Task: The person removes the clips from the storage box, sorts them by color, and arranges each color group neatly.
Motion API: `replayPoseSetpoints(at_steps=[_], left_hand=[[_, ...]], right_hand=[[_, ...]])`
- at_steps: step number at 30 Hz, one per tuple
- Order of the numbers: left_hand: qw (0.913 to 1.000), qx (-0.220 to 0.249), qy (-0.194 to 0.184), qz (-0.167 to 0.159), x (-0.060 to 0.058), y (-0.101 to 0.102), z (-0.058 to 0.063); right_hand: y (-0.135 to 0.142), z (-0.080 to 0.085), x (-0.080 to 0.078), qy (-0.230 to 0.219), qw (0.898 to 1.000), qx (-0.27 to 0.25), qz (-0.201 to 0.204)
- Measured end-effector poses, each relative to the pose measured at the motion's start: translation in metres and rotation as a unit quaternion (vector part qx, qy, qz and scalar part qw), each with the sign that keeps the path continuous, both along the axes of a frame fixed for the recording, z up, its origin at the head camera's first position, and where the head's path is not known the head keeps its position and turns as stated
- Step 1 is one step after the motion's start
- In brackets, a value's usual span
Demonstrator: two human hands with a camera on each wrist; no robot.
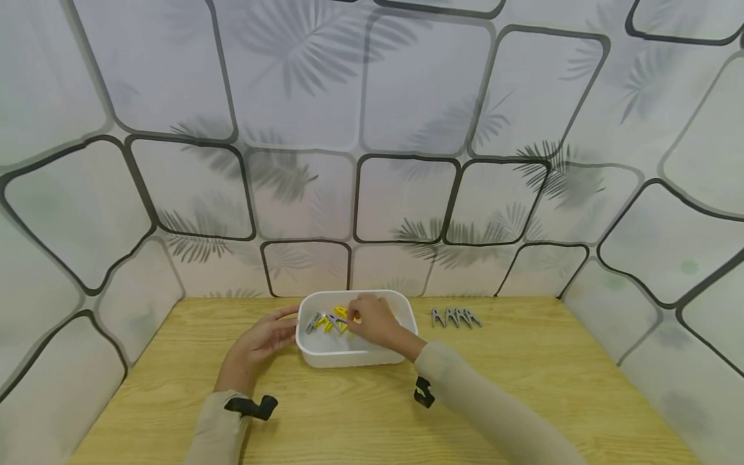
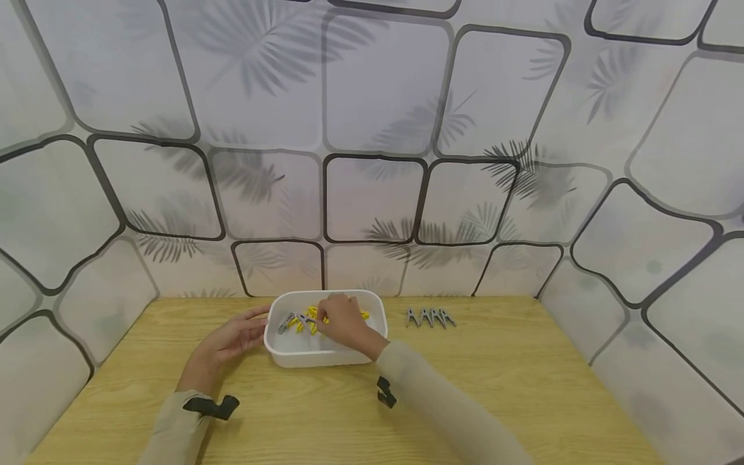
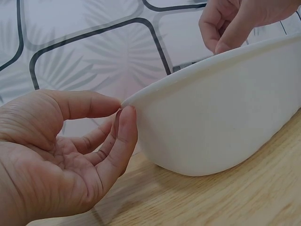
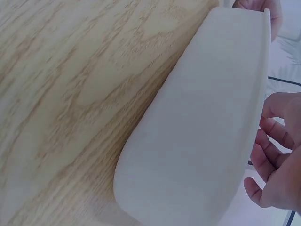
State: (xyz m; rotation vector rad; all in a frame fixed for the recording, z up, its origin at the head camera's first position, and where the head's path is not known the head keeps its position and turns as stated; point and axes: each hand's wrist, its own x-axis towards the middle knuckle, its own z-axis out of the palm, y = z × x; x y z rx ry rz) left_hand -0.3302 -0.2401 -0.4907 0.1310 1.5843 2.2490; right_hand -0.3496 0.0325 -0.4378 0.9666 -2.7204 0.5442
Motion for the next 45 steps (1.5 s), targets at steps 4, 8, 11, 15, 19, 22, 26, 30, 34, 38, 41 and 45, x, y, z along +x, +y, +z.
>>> replayPoseSetpoints(at_steps=[4,8,11,15,19,22,26,30,34,38,41,45], left_hand=[[1.0000,0.001,-0.002,-0.002,0.000,0.000,-0.001],[0.9999,0.009,0.000,-0.007,0.000,-0.001,-0.003],[0.9999,0.015,-0.002,-0.008,-0.001,-0.002,-0.003],[0.9998,0.020,-0.007,-0.005,-0.001,-0.002,-0.003],[0.9999,0.014,-0.006,-0.003,-0.001,-0.002,-0.001],[0.9999,0.011,-0.006,0.002,-0.002,-0.001,0.000],[0.9999,0.015,-0.001,0.004,-0.003,0.000,-0.001],[0.9999,0.015,-0.006,-0.002,-0.001,0.002,-0.004],[0.9999,0.008,-0.014,0.006,0.001,0.001,-0.005],[0.9999,0.008,-0.010,0.005,0.001,0.001,-0.004],[1.0000,0.006,-0.007,0.004,0.001,0.001,-0.004],[1.0000,0.002,-0.006,0.005,0.001,-0.001,-0.002]], right_hand=[[0.011,0.003,0.003,0.050,0.998,-0.027,0.000],[0.021,0.005,0.004,0.088,0.995,-0.051,-0.007],[0.031,0.002,0.002,0.116,0.991,-0.061,-0.010],[0.048,-0.006,-0.004,0.175,0.981,-0.081,-0.014],[0.067,-0.008,-0.008,0.219,0.971,-0.097,-0.020],[0.081,-0.007,-0.012,0.232,0.967,-0.098,-0.026],[0.101,-0.008,-0.016,0.235,0.967,-0.090,-0.044],[0.125,-0.012,-0.017,0.232,0.967,-0.078,-0.073],[0.154,-0.014,-0.019,0.245,0.961,-0.080,-0.101],[0.182,-0.015,-0.023,0.254,0.956,-0.081,-0.121],[0.204,-0.016,-0.025,0.257,0.951,-0.086,-0.148],[0.228,-0.020,-0.026,0.254,0.945,-0.096,-0.185]])
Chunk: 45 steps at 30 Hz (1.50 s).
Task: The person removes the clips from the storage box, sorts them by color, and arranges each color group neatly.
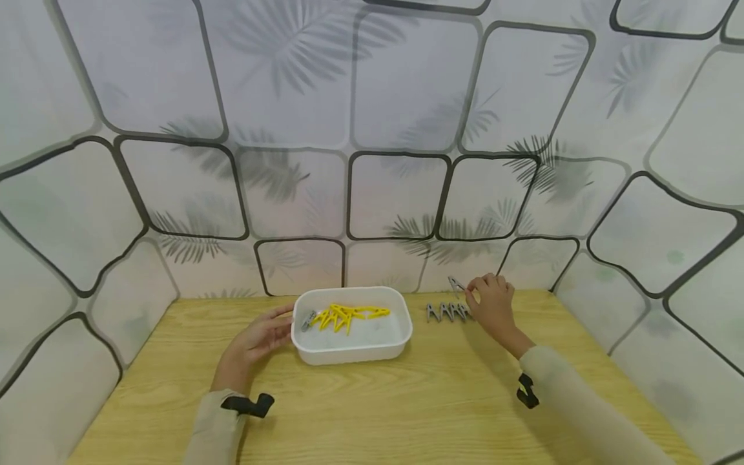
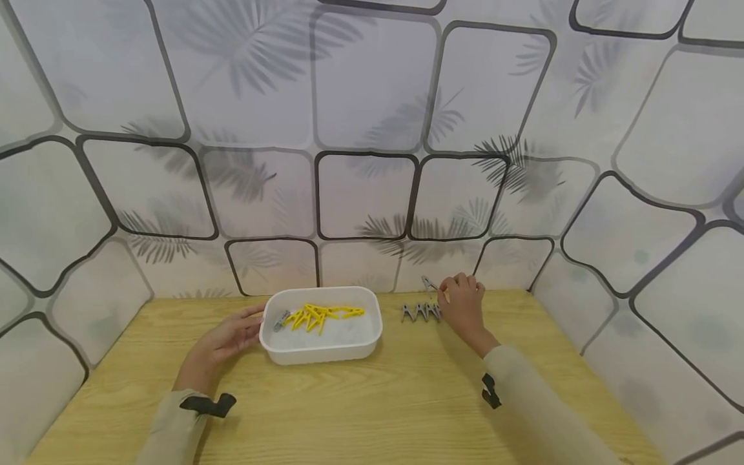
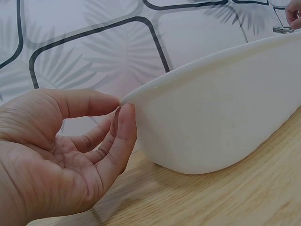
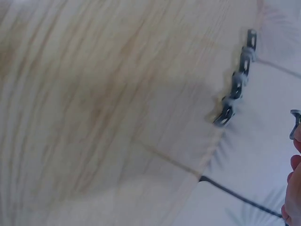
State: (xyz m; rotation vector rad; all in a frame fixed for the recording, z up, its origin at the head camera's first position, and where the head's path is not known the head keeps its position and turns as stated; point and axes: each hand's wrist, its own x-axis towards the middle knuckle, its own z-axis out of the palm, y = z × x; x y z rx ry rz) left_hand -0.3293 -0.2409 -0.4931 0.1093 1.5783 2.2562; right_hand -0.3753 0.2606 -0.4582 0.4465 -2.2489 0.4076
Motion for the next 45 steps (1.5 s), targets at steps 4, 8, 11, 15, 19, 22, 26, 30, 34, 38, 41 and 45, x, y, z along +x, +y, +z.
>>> replayPoseSetpoints(at_steps=[4,8,11,15,19,22,26,30,34,38,41,45], left_hand=[[1.0000,0.002,-0.002,-0.002,0.001,-0.001,0.001],[0.9999,0.006,-0.010,-0.001,0.001,0.000,0.002],[0.9999,0.007,-0.011,0.000,0.001,0.000,0.003],[0.9999,0.007,-0.010,0.003,0.001,0.001,0.002],[1.0000,0.002,-0.009,0.003,0.001,0.001,0.002],[1.0000,0.003,-0.008,0.000,0.002,0.002,0.002],[0.9999,0.007,-0.008,0.001,0.002,0.001,0.003],[0.9999,0.011,-0.008,0.001,0.002,0.001,0.003],[0.9998,0.016,-0.011,-0.001,0.002,0.002,0.002],[0.9999,0.012,-0.010,-0.001,0.002,0.002,0.001],[0.9999,0.004,-0.010,0.002,0.001,0.002,0.001],[0.9999,-0.001,-0.012,0.002,0.000,0.002,0.001]], right_hand=[[0.019,-0.006,0.000,-0.022,0.999,-0.009,-0.031],[0.033,-0.012,0.001,-0.051,0.997,-0.014,-0.053],[0.040,-0.015,0.001,-0.057,0.997,-0.013,-0.054],[0.047,-0.019,0.003,-0.067,0.996,-0.007,-0.054],[0.052,-0.023,0.005,-0.102,0.993,0.005,-0.067],[0.054,-0.024,0.006,-0.132,0.988,0.011,-0.077],[0.054,-0.026,0.008,-0.154,0.984,0.021,-0.083],[0.052,-0.026,0.009,-0.167,0.982,0.031,-0.084],[0.051,-0.026,0.010,-0.185,0.978,0.036,-0.087],[0.049,-0.027,0.009,-0.203,0.974,0.044,-0.093],[0.046,-0.026,0.010,-0.215,0.970,0.049,-0.099],[0.043,-0.025,0.009,-0.225,0.967,0.056,-0.104]])
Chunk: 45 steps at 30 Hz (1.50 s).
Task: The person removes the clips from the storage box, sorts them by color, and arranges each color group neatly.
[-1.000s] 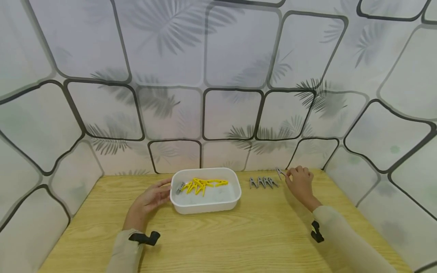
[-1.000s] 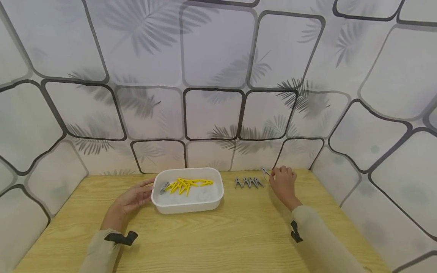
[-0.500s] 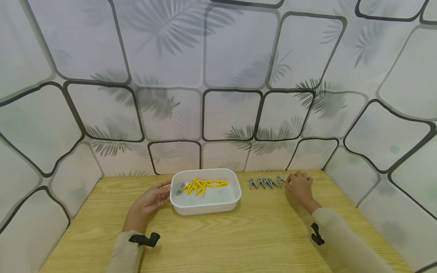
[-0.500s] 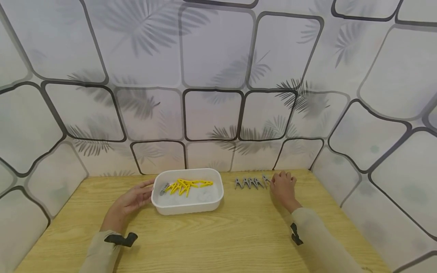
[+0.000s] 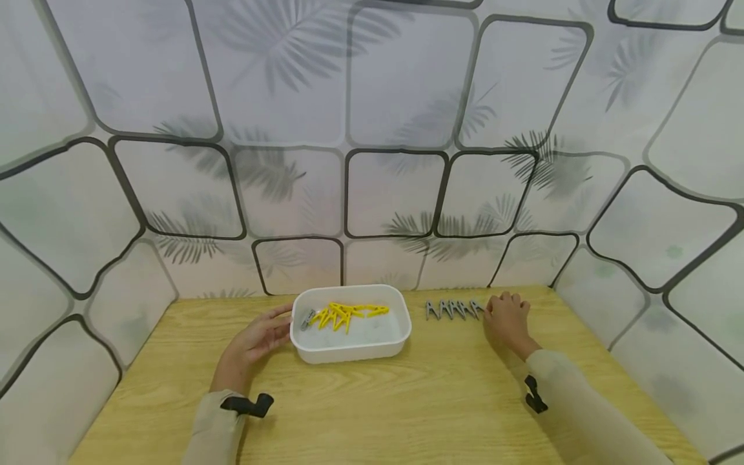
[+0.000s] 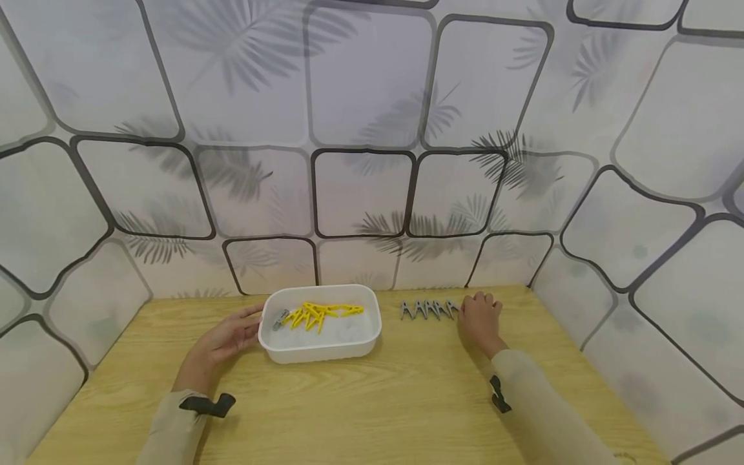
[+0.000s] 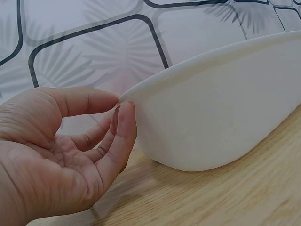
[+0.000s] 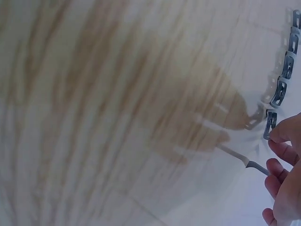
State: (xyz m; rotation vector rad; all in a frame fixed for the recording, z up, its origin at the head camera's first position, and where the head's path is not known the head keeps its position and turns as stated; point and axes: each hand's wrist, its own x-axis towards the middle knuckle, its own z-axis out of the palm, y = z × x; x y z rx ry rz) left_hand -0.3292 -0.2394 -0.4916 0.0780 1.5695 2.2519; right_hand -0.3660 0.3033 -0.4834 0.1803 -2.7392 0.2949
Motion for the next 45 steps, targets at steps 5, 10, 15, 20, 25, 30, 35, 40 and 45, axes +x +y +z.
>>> replayPoseSetpoints(at_steps=[5,10,15,20,25,30,35,40,45], left_hand=[[1.0000,0.006,0.004,0.001,-0.001,-0.002,-0.003],[1.0000,0.006,0.000,-0.004,0.004,-0.004,-0.010],[0.9999,0.011,0.002,-0.010,0.008,-0.004,-0.016],[0.9999,0.015,-0.003,-0.008,0.009,-0.002,-0.018],[0.9994,0.029,0.003,-0.017,0.008,-0.002,-0.017],[0.9991,0.036,0.012,-0.019,0.005,-0.002,-0.016],[0.9991,0.037,0.010,-0.018,0.005,-0.003,-0.013],[0.9991,0.031,0.017,-0.023,0.004,-0.004,-0.010],[0.9993,0.026,0.021,-0.020,0.002,-0.002,-0.008]], right_hand=[[-0.004,0.004,-0.004,-0.006,1.000,0.004,-0.005],[-0.005,-0.004,-0.002,-0.038,0.999,0.012,-0.011],[-0.006,-0.008,0.010,-0.047,0.999,-0.004,-0.014],[-0.003,-0.010,0.014,-0.029,0.999,-0.012,-0.011],[0.002,-0.012,0.008,-0.010,1.000,-0.010,-0.006],[0.000,-0.008,0.002,0.008,1.000,-0.008,0.003],[-0.008,0.002,-0.001,0.007,1.000,-0.008,0.012],[-0.017,0.008,-0.009,0.015,1.000,0.000,0.023],[-0.028,0.016,-0.016,0.035,0.999,0.009,0.035]])
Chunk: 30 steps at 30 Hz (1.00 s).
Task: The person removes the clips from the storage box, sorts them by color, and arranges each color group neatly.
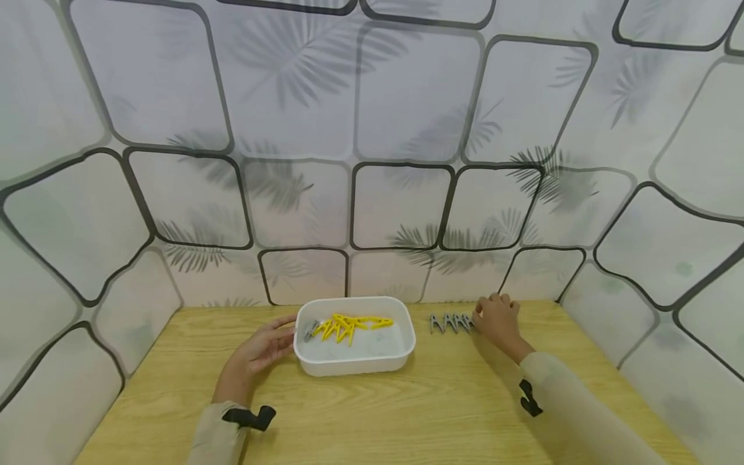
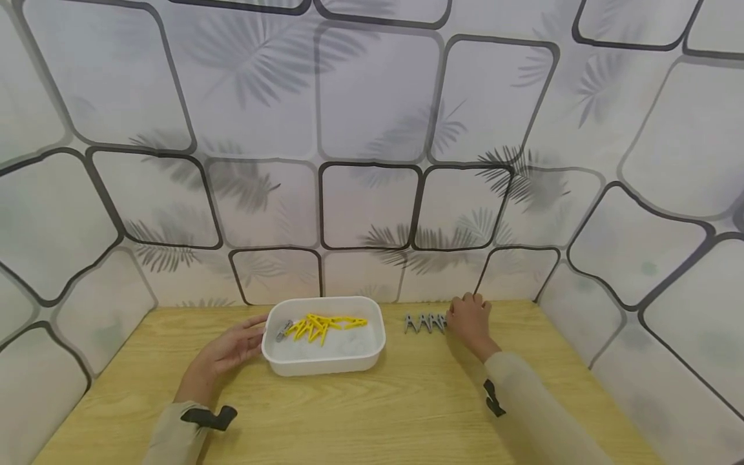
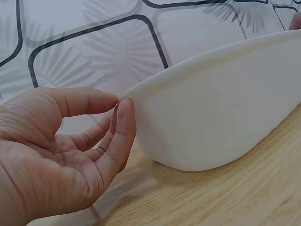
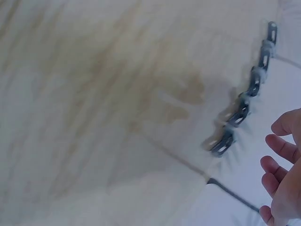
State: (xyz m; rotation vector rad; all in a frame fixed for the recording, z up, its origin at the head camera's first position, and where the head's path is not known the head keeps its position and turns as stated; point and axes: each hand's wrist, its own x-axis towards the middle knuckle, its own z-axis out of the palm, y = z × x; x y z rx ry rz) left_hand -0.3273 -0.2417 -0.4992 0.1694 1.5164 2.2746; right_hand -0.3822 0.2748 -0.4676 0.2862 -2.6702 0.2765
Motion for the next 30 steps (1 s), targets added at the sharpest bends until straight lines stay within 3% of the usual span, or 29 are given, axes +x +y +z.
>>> replayPoseSetpoints(at_steps=[7,11,16,25,30], left_hand=[[0.9998,0.017,-0.012,0.000,0.003,0.002,-0.003],[0.9998,0.012,-0.015,0.009,0.004,0.002,-0.005],[0.9999,0.007,-0.005,0.011,0.003,0.000,-0.004],[0.9996,0.024,-0.008,0.009,0.001,0.000,0.001],[0.9998,0.016,-0.009,0.010,0.000,0.001,0.002]], right_hand=[[-0.030,0.016,-0.003,0.006,1.000,0.006,0.028],[-0.062,0.030,-0.005,-0.015,0.999,-0.017,0.038],[-0.109,0.038,-0.010,-0.019,0.995,-0.062,0.077],[-0.190,0.046,0.000,-0.009,0.977,-0.117,0.176],[-0.226,0.040,0.009,-0.050,0.963,-0.155,0.216]])
